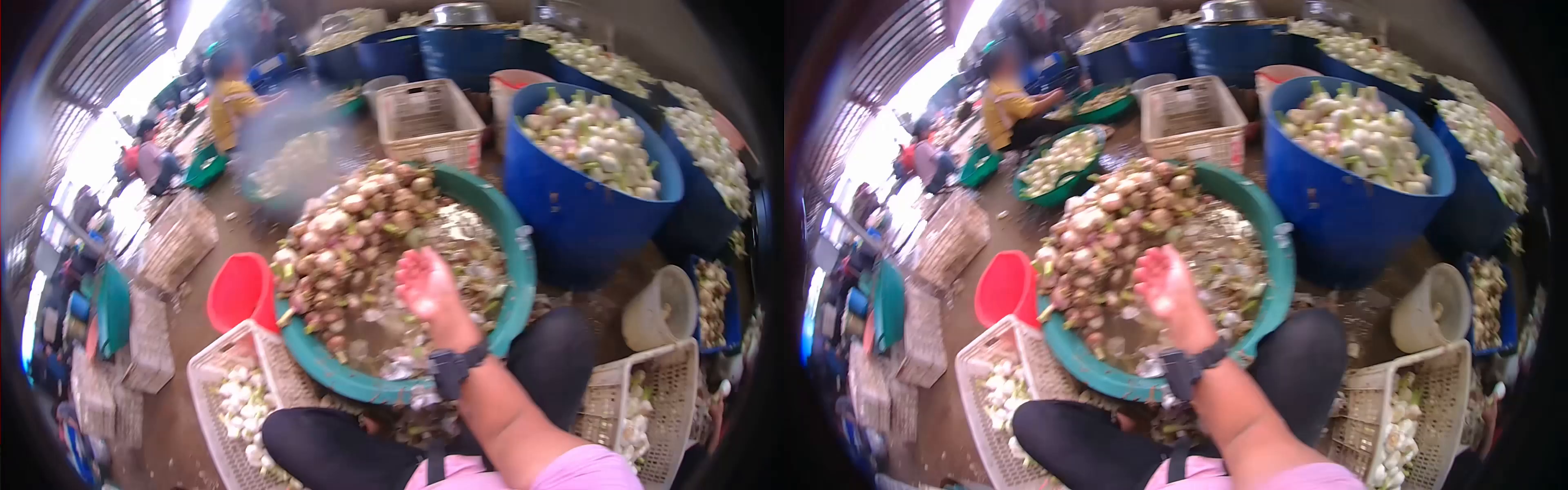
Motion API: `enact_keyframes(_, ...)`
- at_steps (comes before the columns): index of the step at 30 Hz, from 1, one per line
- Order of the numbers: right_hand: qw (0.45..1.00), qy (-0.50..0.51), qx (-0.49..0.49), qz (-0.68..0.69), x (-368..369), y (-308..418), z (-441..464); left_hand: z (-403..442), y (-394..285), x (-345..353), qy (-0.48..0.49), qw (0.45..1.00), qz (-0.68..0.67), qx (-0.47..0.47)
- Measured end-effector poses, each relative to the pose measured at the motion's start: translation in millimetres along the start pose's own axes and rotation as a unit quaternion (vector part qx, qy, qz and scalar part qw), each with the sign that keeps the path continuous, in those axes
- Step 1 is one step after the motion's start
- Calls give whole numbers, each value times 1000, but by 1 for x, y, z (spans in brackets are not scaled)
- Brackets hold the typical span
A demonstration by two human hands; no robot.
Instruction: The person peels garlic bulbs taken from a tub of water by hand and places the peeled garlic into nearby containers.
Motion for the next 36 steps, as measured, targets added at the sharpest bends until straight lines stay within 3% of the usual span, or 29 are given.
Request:
enact_keyframes(4,998,-38,2,-43,-13,-4,9,52,-4,-39,91,991,-93,17)
enact_keyframes(6,995,-68,18,-65,-27,-12,13,93,-13,-53,-17,996,-64,-54)
enact_keyframes(7,992,-88,19,-88,-33,-16,13,120,-14,-64,17,991,-101,-90)
enact_keyframes(8,991,-97,25,-93,-41,-21,14,128,-35,-43,54,991,-64,-105)
enact_keyframes(9,990,-105,26,-95,-50,-26,14,148,-44,-53,28,985,-20,-169)
enact_keyframes(10,983,-135,37,-120,-60,-30,15,187,-41,-83,-124,973,76,-177)
enact_keyframes(11,975,-161,41,-145,-70,-25,22,211,-72,-75,-93,985,120,-83)
enact_keyframes(12,972,-174,31,-153,-86,-19,26,198,-128,-11,-88,993,66,-39)
enact_keyframes(13,973,-176,14,-147,-97,-9,37,194,-179,37,-47,989,142,16)
enact_keyframes(15,911,-313,-64,-262,-126,17,51,190,-242,163,87,982,77,146)
enact_keyframes(17,879,-350,-89,-311,-148,39,78,214,-230,235,68,993,74,61)
enact_keyframes(19,699,-294,-211,-617,-191,75,133,212,-165,332,260,938,175,-150)
enact_keyframes(20,697,-300,-216,-615,-193,92,147,205,-116,371,290,914,170,-226)
enact_keyframes(21,593,-327,-179,-714,-188,110,160,202,-70,399,255,896,244,-269)
enact_keyframes(22,477,-346,-136,-797,-180,129,176,216,-9,416,326,856,277,-292)
enact_keyframes(23,406,-360,-100,-834,-176,149,191,202,20,450,287,862,309,-281)
enact_keyframes(25,294,-414,-113,-854,-164,180,213,247,124,469,286,861,384,-172)
enact_keyframes(26,289,-414,-102,-857,-174,192,228,247,140,489,284,859,385,-183)
enact_keyframes(28,464,-380,75,-797,-208,207,246,245,155,531,195,854,389,-286)
enact_keyframes(29,457,-380,89,-799,-219,205,249,245,170,539,188,850,389,-300)
enact_keyframes(31,651,-257,273,-660,-238,173,250,248,197,551,244,873,329,-266)
enact_keyframes(33,674,-187,341,-628,-241,135,233,241,215,555,262,861,311,-305)
enact_keyframes(35,617,-145,320,-704,-262,106,221,238,237,551,286,848,288,-340)
enact_keyframes(36,619,-83,323,-711,-289,91,217,239,262,543,336,812,191,-438)
Point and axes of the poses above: each hand's wrist, its own z-axis towards the middle knuckle, its own x-axis out of the palm, y = z × x, the point moved 3 cm from there along z, towards the middle knuckle, and after that the axes turned 7 degrees about y, right-handed, at the moved point
